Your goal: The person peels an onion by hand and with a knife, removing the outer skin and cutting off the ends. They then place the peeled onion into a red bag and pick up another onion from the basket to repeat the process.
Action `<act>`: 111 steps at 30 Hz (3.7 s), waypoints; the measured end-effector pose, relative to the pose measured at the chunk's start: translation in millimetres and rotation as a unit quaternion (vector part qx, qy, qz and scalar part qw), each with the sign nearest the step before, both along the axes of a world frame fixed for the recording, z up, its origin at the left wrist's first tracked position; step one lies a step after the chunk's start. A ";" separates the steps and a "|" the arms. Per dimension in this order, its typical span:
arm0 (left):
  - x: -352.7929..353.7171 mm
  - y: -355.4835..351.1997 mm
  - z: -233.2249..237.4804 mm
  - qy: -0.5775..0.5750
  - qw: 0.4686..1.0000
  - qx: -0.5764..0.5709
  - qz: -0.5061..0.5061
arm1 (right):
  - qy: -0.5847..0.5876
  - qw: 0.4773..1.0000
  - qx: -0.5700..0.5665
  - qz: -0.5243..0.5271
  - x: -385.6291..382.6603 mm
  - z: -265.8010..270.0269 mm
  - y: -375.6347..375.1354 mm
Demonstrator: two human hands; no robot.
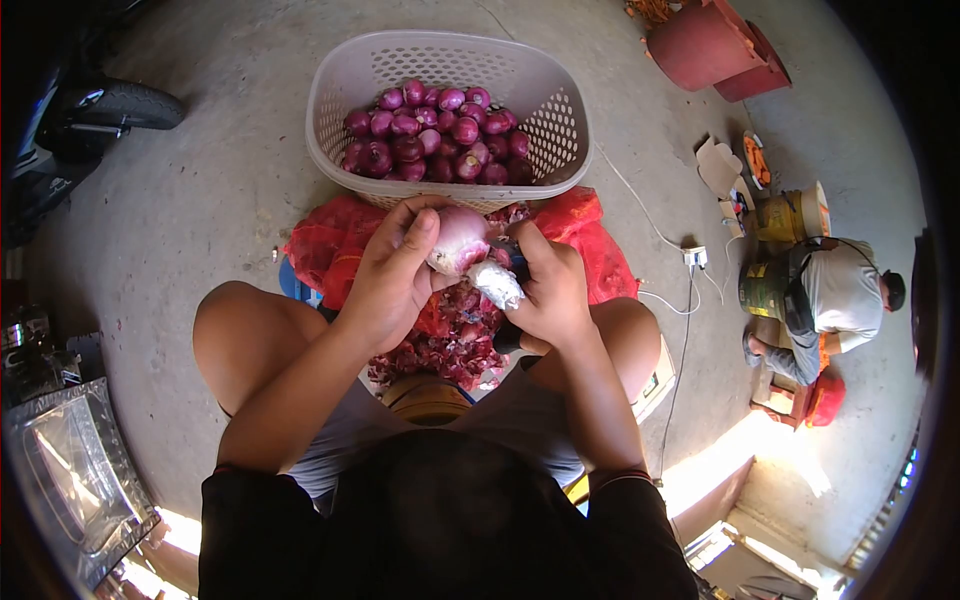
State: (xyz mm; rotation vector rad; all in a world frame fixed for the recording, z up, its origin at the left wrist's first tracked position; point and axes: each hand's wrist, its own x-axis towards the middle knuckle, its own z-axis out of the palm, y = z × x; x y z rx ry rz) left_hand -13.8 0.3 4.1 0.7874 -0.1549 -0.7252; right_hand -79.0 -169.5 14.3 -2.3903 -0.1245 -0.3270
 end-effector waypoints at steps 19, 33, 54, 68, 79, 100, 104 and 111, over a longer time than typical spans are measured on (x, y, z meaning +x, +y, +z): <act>-3.1 -1.2 -0.3 0.014 1.000 -0.006 -0.006 | -0.083 0.992 -0.058 0.076 4.8 -6.6 -13.8; -0.2 -1.7 -6.8 0.005 0.998 0.001 0.056 | -0.097 0.984 -0.053 0.142 6.1 -3.1 -10.3; -7.7 -1.1 -7.3 -0.016 0.998 -0.033 0.043 | -0.056 0.995 0.013 0.077 5.7 -10.6 -7.6; -4.1 -0.7 -13.0 -0.109 0.987 0.038 0.110 | -0.086 0.987 -0.003 0.137 3.0 -8.7 2.6; 3.9 2.6 -12.5 -0.072 0.991 0.019 0.113 | 0.116 0.980 -0.022 0.161 -2.0 3.2 -23.8; 6.9 2.6 0.0 -0.002 0.998 -0.043 0.056 | 0.316 0.941 -0.113 0.048 -5.8 14.3 -22.6; 6.7 9.9 -3.6 -0.044 0.997 -0.010 0.062 | 0.189 0.980 0.053 0.024 -12.4 13.6 -20.6; 8.1 4.3 -0.4 -0.320 0.932 0.099 0.137 | 0.021 0.989 0.097 0.108 -8.6 -0.4 -17.4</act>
